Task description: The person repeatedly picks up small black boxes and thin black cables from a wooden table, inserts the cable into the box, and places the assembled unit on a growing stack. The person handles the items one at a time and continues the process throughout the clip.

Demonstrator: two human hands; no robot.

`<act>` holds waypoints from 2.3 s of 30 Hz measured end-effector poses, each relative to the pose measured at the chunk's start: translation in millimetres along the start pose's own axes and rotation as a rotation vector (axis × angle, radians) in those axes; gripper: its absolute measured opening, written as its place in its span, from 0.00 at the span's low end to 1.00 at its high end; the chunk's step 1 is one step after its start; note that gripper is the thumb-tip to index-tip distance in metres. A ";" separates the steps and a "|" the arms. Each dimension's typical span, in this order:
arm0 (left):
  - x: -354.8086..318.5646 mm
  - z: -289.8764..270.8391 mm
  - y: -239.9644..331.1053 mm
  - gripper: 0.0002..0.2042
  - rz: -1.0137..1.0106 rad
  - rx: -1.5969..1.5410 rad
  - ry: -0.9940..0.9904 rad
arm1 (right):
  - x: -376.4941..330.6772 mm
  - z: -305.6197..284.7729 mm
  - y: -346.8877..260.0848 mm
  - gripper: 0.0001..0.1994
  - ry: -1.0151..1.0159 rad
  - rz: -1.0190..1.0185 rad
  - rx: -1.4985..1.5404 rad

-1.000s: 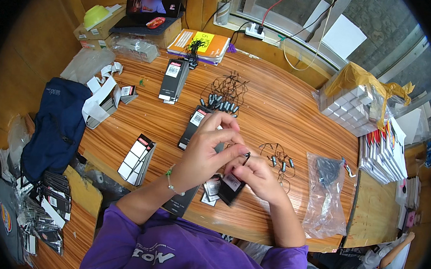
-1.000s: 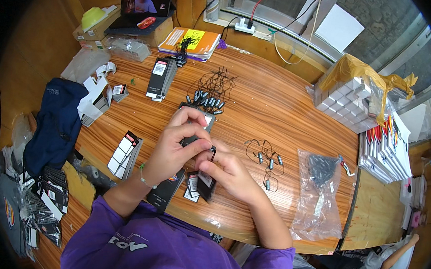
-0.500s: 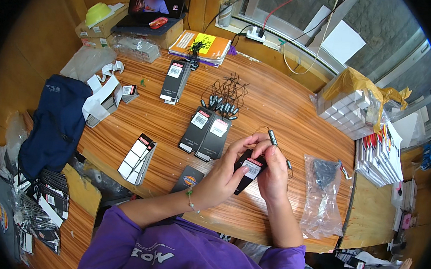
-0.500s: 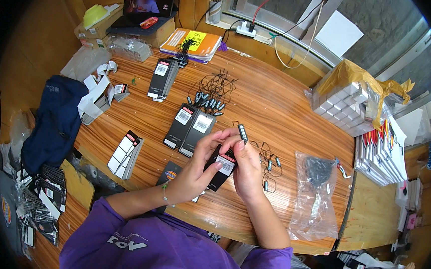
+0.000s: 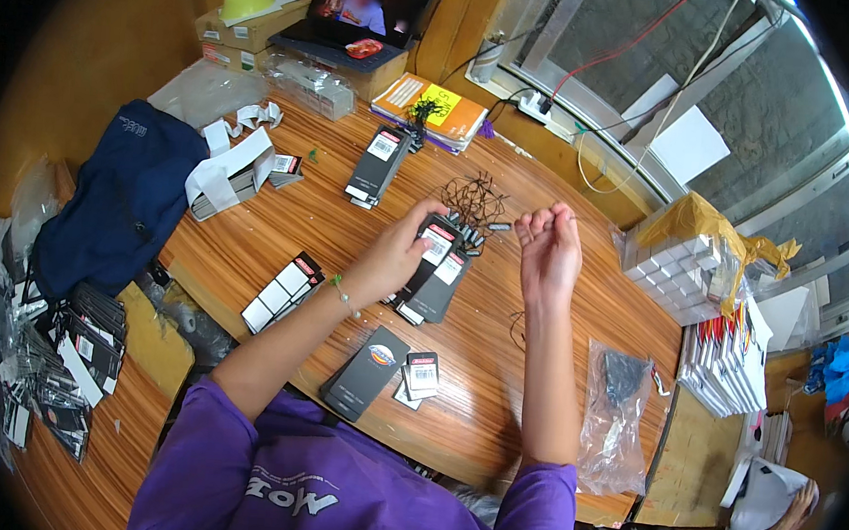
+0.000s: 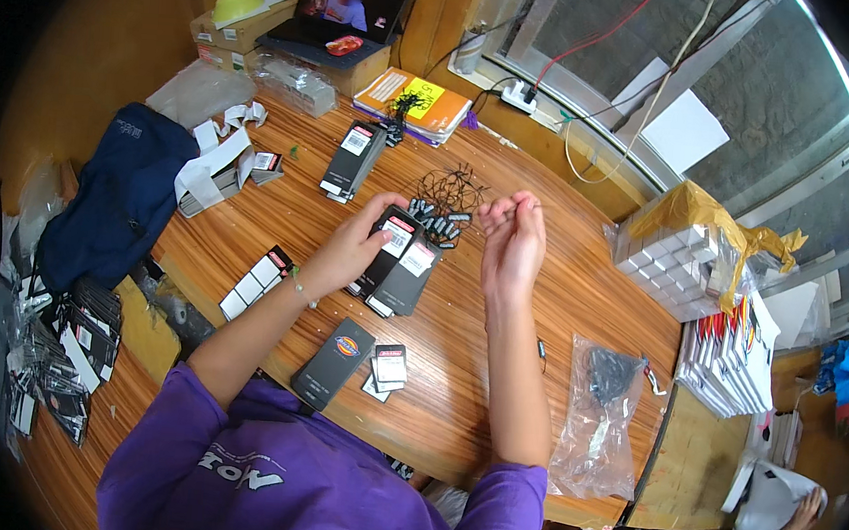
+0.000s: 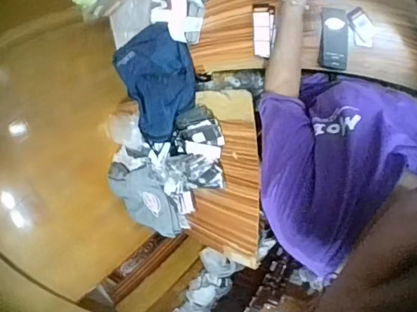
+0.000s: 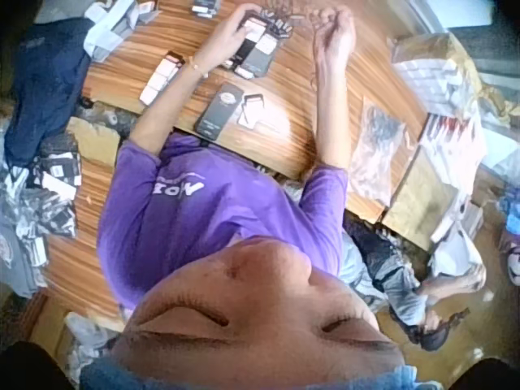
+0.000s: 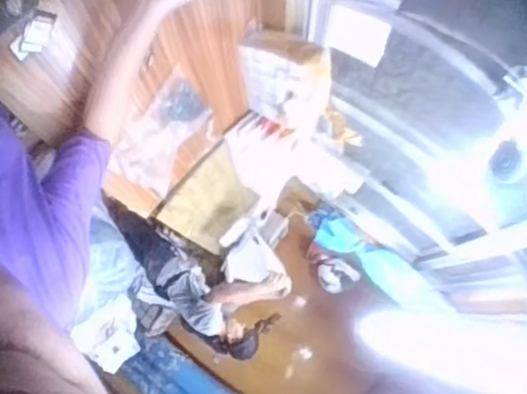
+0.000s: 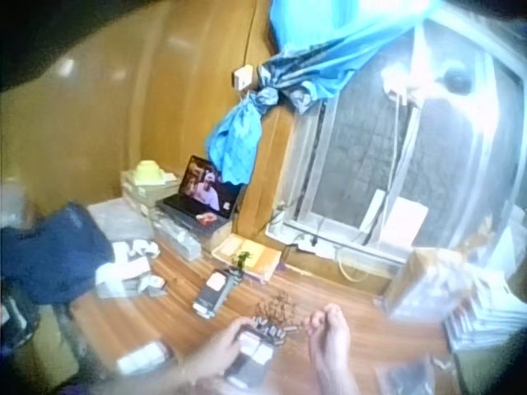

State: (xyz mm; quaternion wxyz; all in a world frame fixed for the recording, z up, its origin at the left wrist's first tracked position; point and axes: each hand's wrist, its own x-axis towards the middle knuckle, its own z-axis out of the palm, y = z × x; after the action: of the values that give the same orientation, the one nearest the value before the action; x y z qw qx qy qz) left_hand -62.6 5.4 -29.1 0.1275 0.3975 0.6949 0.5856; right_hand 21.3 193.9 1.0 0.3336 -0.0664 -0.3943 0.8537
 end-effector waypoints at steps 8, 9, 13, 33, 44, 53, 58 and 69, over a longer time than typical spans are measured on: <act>8.5 -12.5 -34.5 0.18 -0.125 0.165 -0.019 | 58.4 20.6 20.2 0.12 -0.080 0.075 -0.334; 7.9 -10.5 -40.5 0.18 -0.103 0.172 -0.005 | 60.2 23.0 21.5 0.12 -0.068 0.105 -0.359; 6.6 -6.2 -49.6 0.19 -0.069 0.267 0.030 | 70.5 21.7 26.7 0.12 -0.034 0.150 -0.515; -73.6 -44.1 15.4 0.18 0.044 0.353 -0.480 | 111.2 -32.6 75.9 0.09 0.020 0.208 -0.939; -90.2 -41.3 6.7 0.30 -0.104 0.411 -0.646 | -110.2 2.1 -0.1 0.20 -0.912 0.259 -1.554; -89.0 -36.5 11.2 0.27 0.039 0.527 -0.485 | -120.0 -20.3 12.4 0.15 -0.866 0.130 -1.482; -90.0 -35.2 27.4 0.25 -0.212 0.242 -0.447 | -119.7 -20.9 7.6 0.09 -0.728 0.400 -1.228; -103.6 -1.7 36.5 0.16 -0.446 -0.306 -0.296 | -139.4 9.3 -2.7 0.10 -0.440 0.108 -1.041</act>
State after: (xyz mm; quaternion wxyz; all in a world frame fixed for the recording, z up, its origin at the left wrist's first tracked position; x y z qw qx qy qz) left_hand 18.4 -68.6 -25.1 0.4108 0.2922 0.6428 0.5767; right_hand 126.3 102.5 -11.6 0.1228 -0.0629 -0.8193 0.5565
